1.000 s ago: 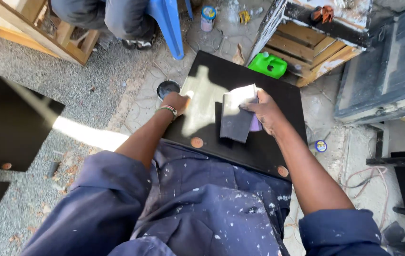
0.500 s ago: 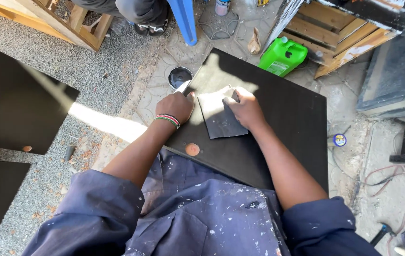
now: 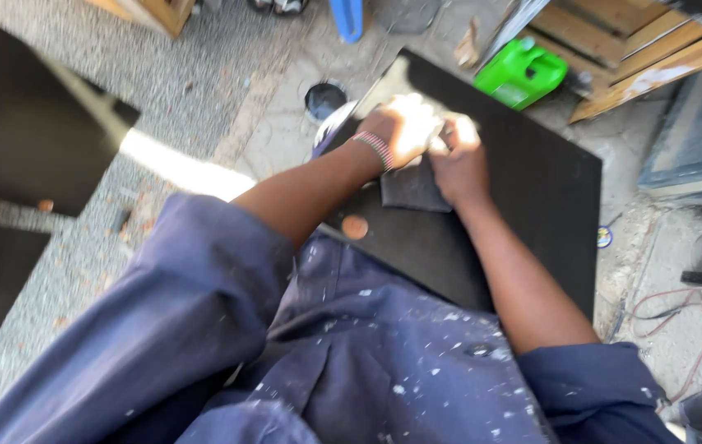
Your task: The person sands a black rectangular board with a sanding block, then pours a liquid from a green container into a paint bucket. They dip a cloth into the mixture and apply it to the board's surface.
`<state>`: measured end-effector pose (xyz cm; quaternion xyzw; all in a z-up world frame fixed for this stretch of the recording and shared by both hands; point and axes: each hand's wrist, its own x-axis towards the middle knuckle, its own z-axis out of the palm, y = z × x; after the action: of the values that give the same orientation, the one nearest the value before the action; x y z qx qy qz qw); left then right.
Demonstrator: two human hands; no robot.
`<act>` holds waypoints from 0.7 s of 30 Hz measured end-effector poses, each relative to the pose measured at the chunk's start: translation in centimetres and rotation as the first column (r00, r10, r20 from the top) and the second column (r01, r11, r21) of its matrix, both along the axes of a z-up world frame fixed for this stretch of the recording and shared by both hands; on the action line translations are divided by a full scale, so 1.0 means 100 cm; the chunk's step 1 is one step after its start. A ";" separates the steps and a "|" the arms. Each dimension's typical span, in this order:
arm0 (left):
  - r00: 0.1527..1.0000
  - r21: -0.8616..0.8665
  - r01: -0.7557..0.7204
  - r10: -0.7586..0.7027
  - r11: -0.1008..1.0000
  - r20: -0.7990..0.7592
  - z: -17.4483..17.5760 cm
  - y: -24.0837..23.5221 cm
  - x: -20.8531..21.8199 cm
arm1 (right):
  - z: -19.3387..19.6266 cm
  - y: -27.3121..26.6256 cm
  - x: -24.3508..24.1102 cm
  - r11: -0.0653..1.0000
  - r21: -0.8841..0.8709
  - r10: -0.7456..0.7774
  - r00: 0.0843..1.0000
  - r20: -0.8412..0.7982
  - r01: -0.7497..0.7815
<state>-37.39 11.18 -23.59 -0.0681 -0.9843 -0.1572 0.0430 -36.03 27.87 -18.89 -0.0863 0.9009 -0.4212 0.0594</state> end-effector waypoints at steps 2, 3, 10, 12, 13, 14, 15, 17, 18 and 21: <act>0.993 0.025 0.108 -0.109 0.994 0.044 -0.034 0.011 -0.003 | -0.007 0.003 0.003 0.997 -0.065 -0.026 0.999 0.029 0.028; 0.996 -0.090 0.076 -0.080 0.993 -0.043 -0.029 0.014 -0.001 | -0.022 0.011 -0.003 0.985 -0.161 0.056 0.996 -0.073 -0.067; 0.993 -0.172 -0.020 0.000 0.985 -0.115 -0.008 0.017 0.017 | 0.014 0.006 0.015 0.999 -0.053 -0.008 1.000 -0.026 0.007; 0.994 -0.166 -0.021 0.002 0.986 -0.112 -0.007 0.017 0.017 | 0.013 0.007 0.014 0.998 -0.059 -0.004 0.999 -0.035 0.002; 0.995 -0.162 -0.023 0.006 0.987 -0.103 -0.005 0.016 0.019 | 0.013 0.007 0.014 0.998 -0.067 0.003 0.999 -0.039 -0.005; 0.995 -0.168 -0.021 0.003 0.986 -0.104 -0.008 0.011 0.021 | 0.001 0.005 0.012 0.997 -0.073 0.001 0.999 -0.040 -0.003; 0.989 -0.163 -0.036 0.011 0.986 -0.149 -0.010 0.012 0.020 | -0.007 0.009 0.007 0.992 -0.122 0.024 0.996 -0.080 -0.033; 0.979 -0.161 -0.049 0.015 0.986 -0.204 -0.013 0.016 0.021 | -0.011 0.014 0.004 0.983 -0.172 0.041 0.990 -0.133 -0.064; 0.984 -0.129 -0.052 0.028 0.990 -0.179 -0.014 0.016 0.024 | -0.008 0.014 0.007 0.996 -0.082 0.035 0.991 -0.128 -0.046; 0.973 -0.086 -0.056 0.035 0.995 -0.229 -0.018 0.012 0.042 | -0.005 0.010 0.007 1.000 0.008 0.023 0.997 -0.073 -0.022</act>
<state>-33.19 12.36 -25.42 -0.0651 -0.9804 -0.1022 0.1556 -35.36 28.91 -19.42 -0.1116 0.9029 -0.4139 0.0316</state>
